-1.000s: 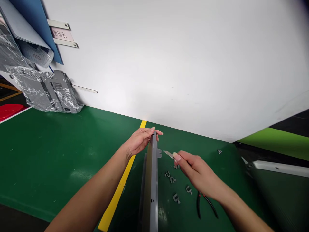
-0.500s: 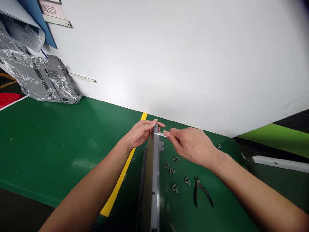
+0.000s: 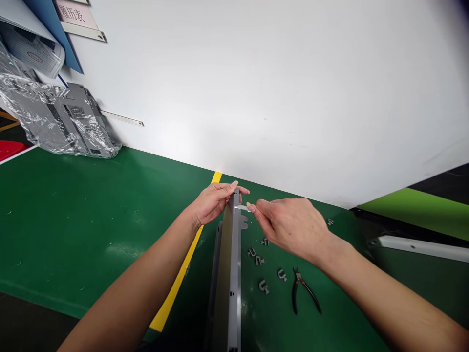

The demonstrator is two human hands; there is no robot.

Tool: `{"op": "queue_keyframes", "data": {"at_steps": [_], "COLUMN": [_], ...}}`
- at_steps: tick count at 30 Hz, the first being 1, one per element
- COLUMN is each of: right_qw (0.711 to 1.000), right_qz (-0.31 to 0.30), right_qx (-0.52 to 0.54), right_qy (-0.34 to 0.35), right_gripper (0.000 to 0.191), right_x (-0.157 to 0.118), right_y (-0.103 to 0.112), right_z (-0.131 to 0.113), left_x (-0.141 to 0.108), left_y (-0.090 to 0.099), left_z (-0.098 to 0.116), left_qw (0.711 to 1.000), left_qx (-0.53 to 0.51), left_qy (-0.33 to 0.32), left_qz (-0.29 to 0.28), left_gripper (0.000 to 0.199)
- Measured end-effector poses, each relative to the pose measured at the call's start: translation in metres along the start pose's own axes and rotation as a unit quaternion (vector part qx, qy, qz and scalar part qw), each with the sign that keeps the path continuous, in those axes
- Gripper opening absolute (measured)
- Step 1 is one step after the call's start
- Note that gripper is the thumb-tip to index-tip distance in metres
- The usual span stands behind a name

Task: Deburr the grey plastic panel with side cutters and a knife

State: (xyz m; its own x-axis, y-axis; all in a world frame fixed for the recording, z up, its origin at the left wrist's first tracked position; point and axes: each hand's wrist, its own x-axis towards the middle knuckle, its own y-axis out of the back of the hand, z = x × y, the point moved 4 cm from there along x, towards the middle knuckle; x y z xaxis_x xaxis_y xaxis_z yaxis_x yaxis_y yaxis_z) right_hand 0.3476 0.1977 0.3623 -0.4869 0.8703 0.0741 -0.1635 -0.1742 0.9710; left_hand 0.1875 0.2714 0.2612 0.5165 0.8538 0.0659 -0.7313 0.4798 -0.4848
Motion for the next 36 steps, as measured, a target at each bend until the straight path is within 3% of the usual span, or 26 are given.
{"op": "queue_keyframes", "data": {"at_steps": [36], "right_qw": [0.995], "right_qz": [0.014], "right_qx": [-0.087], "right_qy": [0.040], "right_gripper": [0.051], "right_x": [-0.011], "right_y": [0.004], "right_z": [-0.009], "left_x": [0.000], "left_y": [0.000], "left_z": [0.001], "left_qw": [1.000], "left_qx": [0.016], "left_qy": [-0.002], "left_qz": [0.006], "left_gripper": [0.045]}}
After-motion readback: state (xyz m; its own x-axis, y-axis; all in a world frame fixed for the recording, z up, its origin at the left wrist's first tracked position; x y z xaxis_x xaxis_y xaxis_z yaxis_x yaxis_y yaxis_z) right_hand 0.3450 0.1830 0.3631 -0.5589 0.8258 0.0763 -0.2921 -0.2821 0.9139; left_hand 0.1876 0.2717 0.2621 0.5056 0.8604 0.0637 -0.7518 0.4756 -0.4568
